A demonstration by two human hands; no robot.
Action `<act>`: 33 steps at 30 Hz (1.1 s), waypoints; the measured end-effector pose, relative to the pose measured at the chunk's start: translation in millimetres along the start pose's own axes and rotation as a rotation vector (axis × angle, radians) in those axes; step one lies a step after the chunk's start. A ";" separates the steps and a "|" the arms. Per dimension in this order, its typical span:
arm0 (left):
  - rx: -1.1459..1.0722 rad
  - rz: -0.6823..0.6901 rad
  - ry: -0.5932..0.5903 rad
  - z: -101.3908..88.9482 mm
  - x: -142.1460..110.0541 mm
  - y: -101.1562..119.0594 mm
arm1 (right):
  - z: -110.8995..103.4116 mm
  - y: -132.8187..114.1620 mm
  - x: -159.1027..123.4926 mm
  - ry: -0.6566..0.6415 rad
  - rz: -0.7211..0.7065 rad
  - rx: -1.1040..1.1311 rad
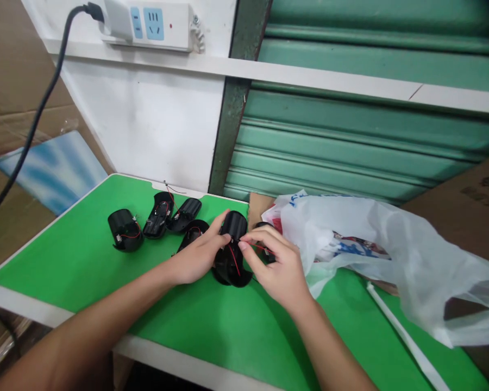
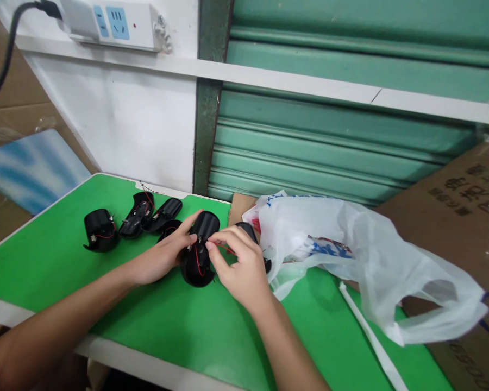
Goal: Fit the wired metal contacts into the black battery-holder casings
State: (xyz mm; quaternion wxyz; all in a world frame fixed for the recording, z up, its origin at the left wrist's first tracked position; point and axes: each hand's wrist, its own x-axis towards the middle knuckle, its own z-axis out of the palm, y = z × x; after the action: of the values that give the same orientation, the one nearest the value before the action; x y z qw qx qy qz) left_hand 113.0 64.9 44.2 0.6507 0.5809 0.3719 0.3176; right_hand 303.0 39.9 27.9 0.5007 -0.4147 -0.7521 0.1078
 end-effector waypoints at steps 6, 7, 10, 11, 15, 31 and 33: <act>0.272 0.069 0.032 -1.3 0.2 0.2 | -3.1 4.4 -1.3 -0.101 -0.062 -0.137; 0.289 0.072 0.042 -1.3 0.3 0.1 | -3.0 4.5 -1.7 -0.110 -0.062 -0.152; 0.306 0.089 0.065 -0.5 -0.1 -0.3 | -2.4 3.9 -2.6 -0.113 -0.056 -0.160; 0.311 0.094 0.067 0.0 -0.5 -0.3 | -2.2 3.7 -3.0 -0.114 -0.059 -0.167; 0.350 0.093 0.017 1.0 -3.1 1.0 | -1.1 4.2 -5.5 -0.141 -0.111 -0.275; 0.166 0.169 0.006 3.6 0.1 -11.3 | 5.6 0.5 -7.4 -0.069 -0.187 -0.328; 0.163 0.191 0.032 4.8 0.6 -7.2 | 4.7 -1.0 -6.2 -0.024 -0.174 -0.259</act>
State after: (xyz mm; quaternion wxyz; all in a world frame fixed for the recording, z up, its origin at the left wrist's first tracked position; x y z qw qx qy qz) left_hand 117.3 62.0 37.2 0.5622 0.6595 0.3497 0.3559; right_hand 299.4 35.9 22.1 0.4415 -0.4077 -0.7987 -0.0290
